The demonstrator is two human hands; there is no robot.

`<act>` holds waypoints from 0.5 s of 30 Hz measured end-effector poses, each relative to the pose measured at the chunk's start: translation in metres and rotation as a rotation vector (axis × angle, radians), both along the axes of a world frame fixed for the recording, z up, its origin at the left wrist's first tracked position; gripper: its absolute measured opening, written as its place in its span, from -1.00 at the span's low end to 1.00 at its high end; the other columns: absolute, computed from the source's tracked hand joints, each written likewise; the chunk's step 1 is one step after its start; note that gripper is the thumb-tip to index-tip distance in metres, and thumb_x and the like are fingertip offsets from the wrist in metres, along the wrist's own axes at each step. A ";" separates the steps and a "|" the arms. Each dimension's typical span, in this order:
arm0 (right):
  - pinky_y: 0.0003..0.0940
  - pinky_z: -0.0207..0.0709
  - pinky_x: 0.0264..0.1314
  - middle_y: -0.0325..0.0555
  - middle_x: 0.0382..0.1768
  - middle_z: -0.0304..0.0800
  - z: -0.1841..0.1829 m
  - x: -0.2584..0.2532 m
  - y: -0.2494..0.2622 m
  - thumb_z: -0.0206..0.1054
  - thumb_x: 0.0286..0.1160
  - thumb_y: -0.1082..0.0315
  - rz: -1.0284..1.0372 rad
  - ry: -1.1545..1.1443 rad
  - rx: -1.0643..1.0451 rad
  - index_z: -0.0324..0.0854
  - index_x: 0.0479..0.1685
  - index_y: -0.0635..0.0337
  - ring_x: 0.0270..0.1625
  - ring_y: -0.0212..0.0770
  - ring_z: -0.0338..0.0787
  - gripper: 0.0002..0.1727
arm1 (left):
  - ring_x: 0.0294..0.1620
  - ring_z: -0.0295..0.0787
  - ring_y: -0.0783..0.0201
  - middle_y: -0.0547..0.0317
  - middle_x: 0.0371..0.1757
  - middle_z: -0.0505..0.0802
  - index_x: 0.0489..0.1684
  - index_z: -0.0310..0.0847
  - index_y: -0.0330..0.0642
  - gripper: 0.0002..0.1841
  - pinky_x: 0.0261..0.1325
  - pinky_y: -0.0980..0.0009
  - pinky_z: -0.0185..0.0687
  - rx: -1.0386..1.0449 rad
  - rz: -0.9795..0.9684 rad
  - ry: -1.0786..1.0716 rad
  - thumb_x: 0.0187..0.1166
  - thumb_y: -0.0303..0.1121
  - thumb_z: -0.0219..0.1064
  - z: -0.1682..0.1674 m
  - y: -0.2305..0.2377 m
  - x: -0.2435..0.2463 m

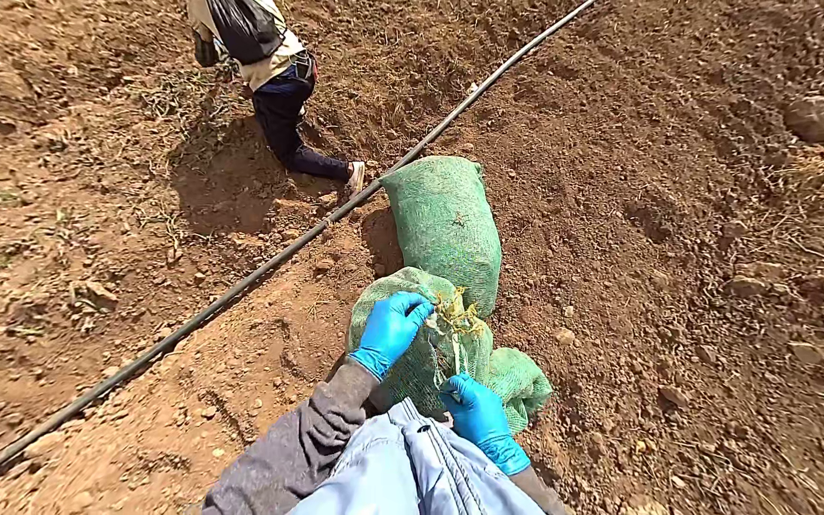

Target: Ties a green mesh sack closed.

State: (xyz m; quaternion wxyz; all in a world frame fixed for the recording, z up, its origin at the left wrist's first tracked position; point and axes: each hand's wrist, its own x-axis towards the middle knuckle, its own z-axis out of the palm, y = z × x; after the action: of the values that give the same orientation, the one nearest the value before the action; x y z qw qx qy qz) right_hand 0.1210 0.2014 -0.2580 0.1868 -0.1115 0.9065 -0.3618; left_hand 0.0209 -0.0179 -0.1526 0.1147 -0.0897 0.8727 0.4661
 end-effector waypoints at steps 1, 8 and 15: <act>-0.03 0.75 0.08 -0.32 0.00 0.94 0.005 -0.005 0.003 0.43 0.45 0.05 0.013 -0.117 0.021 0.88 -0.04 -0.13 -0.04 -0.27 0.90 -0.75 | -0.13 0.86 0.40 0.34 -0.12 0.92 -0.11 0.86 0.03 -0.82 0.07 0.19 0.81 0.035 0.014 0.034 0.71 -0.15 0.37 0.009 -0.001 -0.008; 0.18 0.71 0.08 -0.12 -0.14 0.97 0.030 -0.046 0.003 0.04 0.80 -0.01 -0.159 -0.110 0.199 0.71 0.46 -0.28 -0.05 -0.02 0.94 -0.56 | -0.29 0.87 0.31 0.21 -0.19 0.92 0.06 0.76 -0.12 -0.75 -0.11 0.27 0.84 0.206 0.049 0.024 0.82 -0.21 0.21 0.017 0.009 -0.031; 0.14 0.66 0.27 -0.26 0.20 0.88 0.039 -0.099 -0.034 0.49 0.49 0.06 -0.194 -0.126 0.209 0.77 0.32 -0.22 0.21 -0.12 0.86 -0.60 | -0.17 0.86 0.38 0.20 -0.18 0.92 -0.02 0.81 -0.19 -0.84 0.02 0.35 0.82 0.421 -0.263 0.040 0.71 -0.34 0.34 0.009 0.016 -0.023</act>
State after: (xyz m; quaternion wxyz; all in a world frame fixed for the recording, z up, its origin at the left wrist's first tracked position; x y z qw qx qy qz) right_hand 0.0224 0.1672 -0.2188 0.2179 0.0196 0.9322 -0.2882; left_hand -0.0020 -0.0015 -0.1433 0.1734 0.0596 0.7625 0.6205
